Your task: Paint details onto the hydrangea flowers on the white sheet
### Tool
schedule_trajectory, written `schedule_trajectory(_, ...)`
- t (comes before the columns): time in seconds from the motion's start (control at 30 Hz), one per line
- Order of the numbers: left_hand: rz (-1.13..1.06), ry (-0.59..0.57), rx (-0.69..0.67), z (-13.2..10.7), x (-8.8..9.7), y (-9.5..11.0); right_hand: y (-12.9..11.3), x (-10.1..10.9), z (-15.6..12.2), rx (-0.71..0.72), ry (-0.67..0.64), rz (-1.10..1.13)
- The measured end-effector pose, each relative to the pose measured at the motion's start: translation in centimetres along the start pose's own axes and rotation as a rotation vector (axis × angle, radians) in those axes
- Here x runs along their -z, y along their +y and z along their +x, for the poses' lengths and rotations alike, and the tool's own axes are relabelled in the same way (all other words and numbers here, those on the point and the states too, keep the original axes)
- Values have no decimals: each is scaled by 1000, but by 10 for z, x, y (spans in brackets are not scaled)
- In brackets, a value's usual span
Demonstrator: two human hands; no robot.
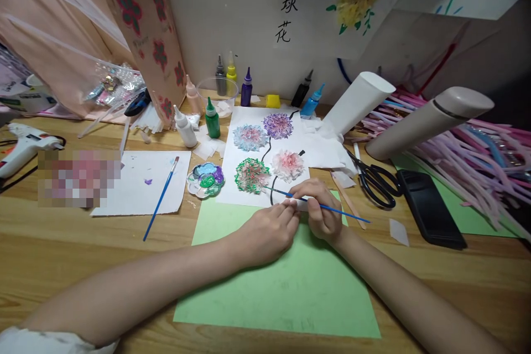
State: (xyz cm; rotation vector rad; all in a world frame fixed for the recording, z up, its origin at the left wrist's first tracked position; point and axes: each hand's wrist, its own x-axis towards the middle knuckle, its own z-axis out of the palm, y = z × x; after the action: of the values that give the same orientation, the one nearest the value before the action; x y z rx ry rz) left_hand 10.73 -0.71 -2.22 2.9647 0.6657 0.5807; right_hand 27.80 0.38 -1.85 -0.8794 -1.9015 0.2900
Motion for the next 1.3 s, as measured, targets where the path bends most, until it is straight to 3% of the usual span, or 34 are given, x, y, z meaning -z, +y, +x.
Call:
schedule_trajectory(0.27,1,22,-14,0,0,0,0,-3,4,-7,-75,-7)
schedule_trajectory(0.57,6,12,-8,1,-1,0,3,0,2,-42,1,68)
schedule_trajectory(0.77,0,10,-7,1,-2,-1,3,-1,3,-47,-67,48)
schedule_trajectory(0.93,-10,6,-9,1,-2,0,1,1,3,-20,9,52)
schedule_trajectory(1.1,-20,-1,-5,1,-2,0,1,1,1,-17,-49,39)
schedule_trajectory(1.3,7,23,-15,1,-1,0,1,4,-3,41,108,54)
